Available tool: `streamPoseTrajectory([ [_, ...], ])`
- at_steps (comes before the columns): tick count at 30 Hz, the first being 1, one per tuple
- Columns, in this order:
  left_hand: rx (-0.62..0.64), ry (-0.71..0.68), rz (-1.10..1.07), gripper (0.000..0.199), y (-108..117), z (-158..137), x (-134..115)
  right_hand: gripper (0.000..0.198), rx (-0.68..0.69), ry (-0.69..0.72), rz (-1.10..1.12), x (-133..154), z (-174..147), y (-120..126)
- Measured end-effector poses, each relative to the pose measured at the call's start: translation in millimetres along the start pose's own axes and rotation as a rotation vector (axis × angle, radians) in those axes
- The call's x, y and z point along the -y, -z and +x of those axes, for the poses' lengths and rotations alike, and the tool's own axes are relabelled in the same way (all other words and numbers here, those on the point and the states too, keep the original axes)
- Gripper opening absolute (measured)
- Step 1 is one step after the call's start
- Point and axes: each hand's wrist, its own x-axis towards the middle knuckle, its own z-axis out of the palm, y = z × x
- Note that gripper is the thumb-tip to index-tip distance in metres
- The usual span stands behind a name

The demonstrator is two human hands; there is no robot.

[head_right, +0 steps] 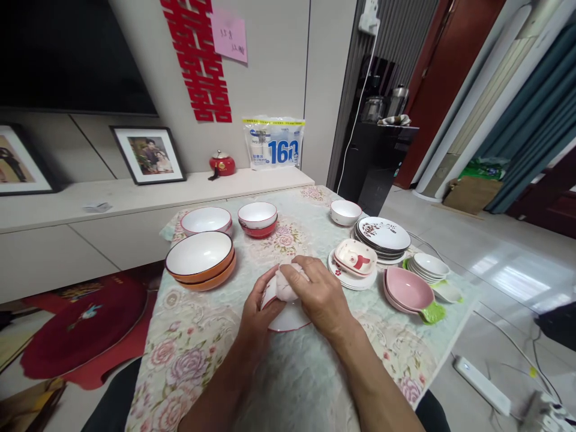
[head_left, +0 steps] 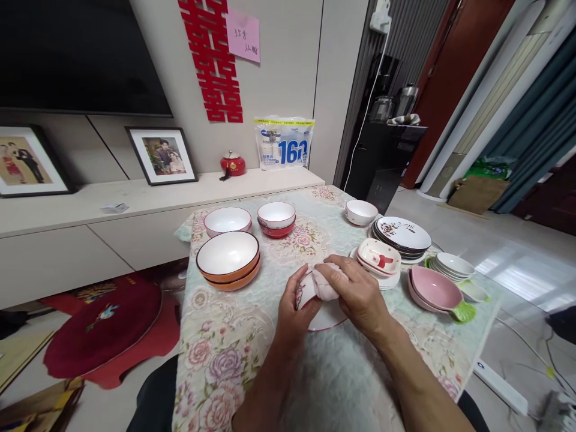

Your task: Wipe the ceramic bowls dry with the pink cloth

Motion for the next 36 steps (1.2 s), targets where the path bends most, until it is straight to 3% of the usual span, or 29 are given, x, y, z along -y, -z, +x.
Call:
streamPoseTrajectory([
  [3, -0.029, 0.000, -0.019, 0.072, 2, -1, 0, 0.046, -0.015, -0.051, 0.096, 1, 2, -4],
  [7, -0.127, 0.092, -0.109, 0.076, 2, -3, -2, 0.035, -0.011, -0.311, 0.320, -14, 0, -18],
  [11, -0.151, 0.117, -0.250, 0.072, -4, -5, -9, 0.041, 0.142, -0.650, 0.657, -23, -6, -25],
  [14, -0.142, 0.109, -0.309, 0.066, -6, -5, -11, 0.051, 0.253, -0.746, 0.931, -25, -10, -28],
  [16, -0.119, 0.106, -0.316, 0.067, -6, -4, -11, 0.050, 0.254, -0.746, 0.928, -26, -12, -29],
  [18, -0.080, 0.105, -0.281, 0.074, -5, -4, -8, 0.046, 0.171, -0.711, 0.769, -28, -11, -28],
  [22, 0.045, 0.034, -0.083, 0.076, -4, -5, -3, 0.041, -0.042, -0.440, 0.316, -24, -6, -14],
  [26, 0.122, -0.097, 0.147, 0.073, -6, -7, -1, 0.040, -0.027, -0.190, 0.025, -9, -1, 3],
  [29, 0.112, -0.199, 0.284, 0.076, -5, -7, 0, 0.038, 0.007, -0.055, -0.048, 0, 1, 4],
  [32, 0.038, -0.146, 0.211, 0.078, -4, -7, 1, 0.042, 0.019, -0.108, 0.040, -4, 1, -4],
  [36, -0.060, 0.022, -0.066, 0.079, -3, -7, -2, 0.036, 0.018, -0.424, 0.344, -19, -2, -16],
])
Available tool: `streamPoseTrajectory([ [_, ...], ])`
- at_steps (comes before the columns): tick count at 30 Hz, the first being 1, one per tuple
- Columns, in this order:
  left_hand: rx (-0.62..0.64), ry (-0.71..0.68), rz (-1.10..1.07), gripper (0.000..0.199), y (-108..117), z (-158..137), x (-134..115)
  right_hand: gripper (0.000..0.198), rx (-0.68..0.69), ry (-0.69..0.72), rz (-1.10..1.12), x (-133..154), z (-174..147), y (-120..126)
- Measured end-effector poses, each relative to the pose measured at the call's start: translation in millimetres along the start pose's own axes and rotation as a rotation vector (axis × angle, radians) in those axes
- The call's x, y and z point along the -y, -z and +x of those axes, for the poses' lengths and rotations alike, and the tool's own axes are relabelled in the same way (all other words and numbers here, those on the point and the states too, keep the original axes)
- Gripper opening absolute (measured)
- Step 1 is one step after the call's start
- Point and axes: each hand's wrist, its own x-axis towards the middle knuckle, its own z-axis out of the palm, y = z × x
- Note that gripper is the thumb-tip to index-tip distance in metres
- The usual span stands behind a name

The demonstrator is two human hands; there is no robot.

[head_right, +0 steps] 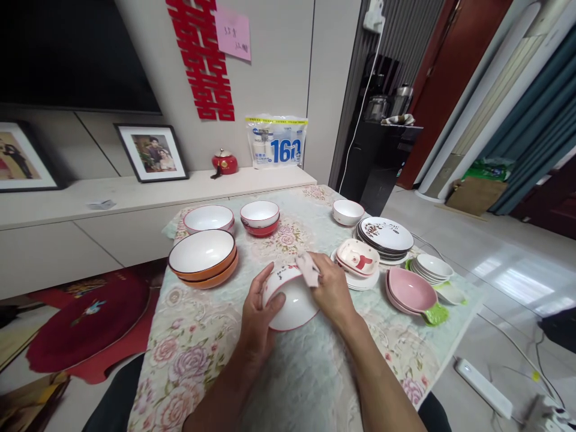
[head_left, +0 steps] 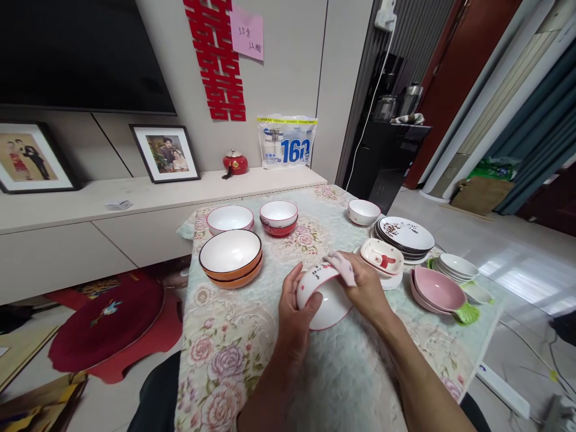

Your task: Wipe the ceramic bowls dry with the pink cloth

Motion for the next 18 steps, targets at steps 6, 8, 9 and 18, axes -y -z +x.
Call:
streamPoseTrajectory([
  [6, -0.055, 0.130, -0.241, 0.077, -4, 2, -6, 0.047, 0.239, -0.386, 0.414, -23, -4, -11],
  [8, -0.034, 0.143, -0.249, 0.076, -4, 4, -6, 0.046, 0.215, -0.380, 0.351, -24, -4, -11],
  [9, -0.013, 0.145, -0.242, 0.077, -3, 4, -6, 0.046, 0.171, -0.348, 0.278, -23, -4, -10],
  [18, 0.107, 0.038, 0.040, 0.074, -1, 2, 2, 0.050, 0.007, 0.244, -0.265, 13, -5, 10],
])
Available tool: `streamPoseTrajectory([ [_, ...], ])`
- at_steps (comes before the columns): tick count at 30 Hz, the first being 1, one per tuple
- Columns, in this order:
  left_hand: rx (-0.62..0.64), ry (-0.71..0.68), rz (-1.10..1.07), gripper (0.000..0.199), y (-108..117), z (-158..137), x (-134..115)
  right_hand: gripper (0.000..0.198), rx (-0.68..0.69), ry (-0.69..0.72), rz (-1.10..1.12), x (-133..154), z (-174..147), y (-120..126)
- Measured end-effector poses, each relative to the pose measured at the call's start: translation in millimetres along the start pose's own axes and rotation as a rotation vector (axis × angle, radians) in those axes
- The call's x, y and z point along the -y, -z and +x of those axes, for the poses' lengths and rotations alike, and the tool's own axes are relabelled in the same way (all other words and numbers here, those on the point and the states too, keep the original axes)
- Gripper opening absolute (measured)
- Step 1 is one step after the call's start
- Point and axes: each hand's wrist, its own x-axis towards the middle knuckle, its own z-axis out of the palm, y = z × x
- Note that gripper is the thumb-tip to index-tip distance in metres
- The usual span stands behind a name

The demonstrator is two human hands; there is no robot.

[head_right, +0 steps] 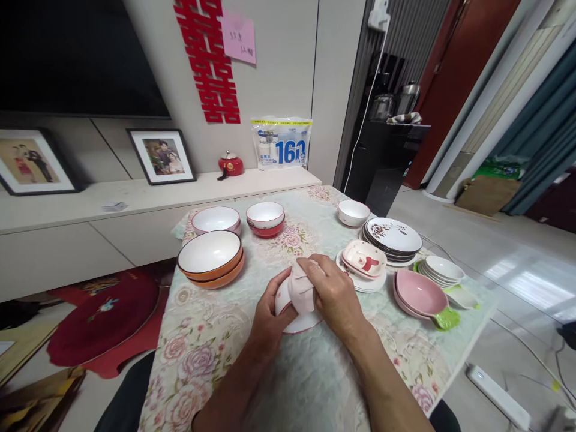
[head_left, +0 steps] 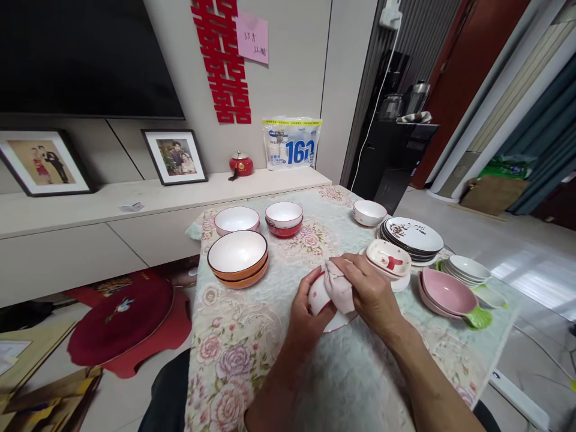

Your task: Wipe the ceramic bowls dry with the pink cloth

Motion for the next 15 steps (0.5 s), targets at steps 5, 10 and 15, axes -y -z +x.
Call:
streamPoseTrajectory([
  [5, -0.075, 0.060, -0.145, 0.082, 1, -1, -5, 0.053, 0.003, -0.179, 0.166, -10, 2, -11],
  [10, -0.108, 0.081, -0.317, 0.077, 2, 1, -10, 0.057, 0.191, -0.534, 0.589, -22, -2, -24],
  [15, -0.085, 0.100, -0.271, 0.071, 1, 4, -7, 0.055, 0.152, -0.573, 0.541, -26, -4, -25],
])
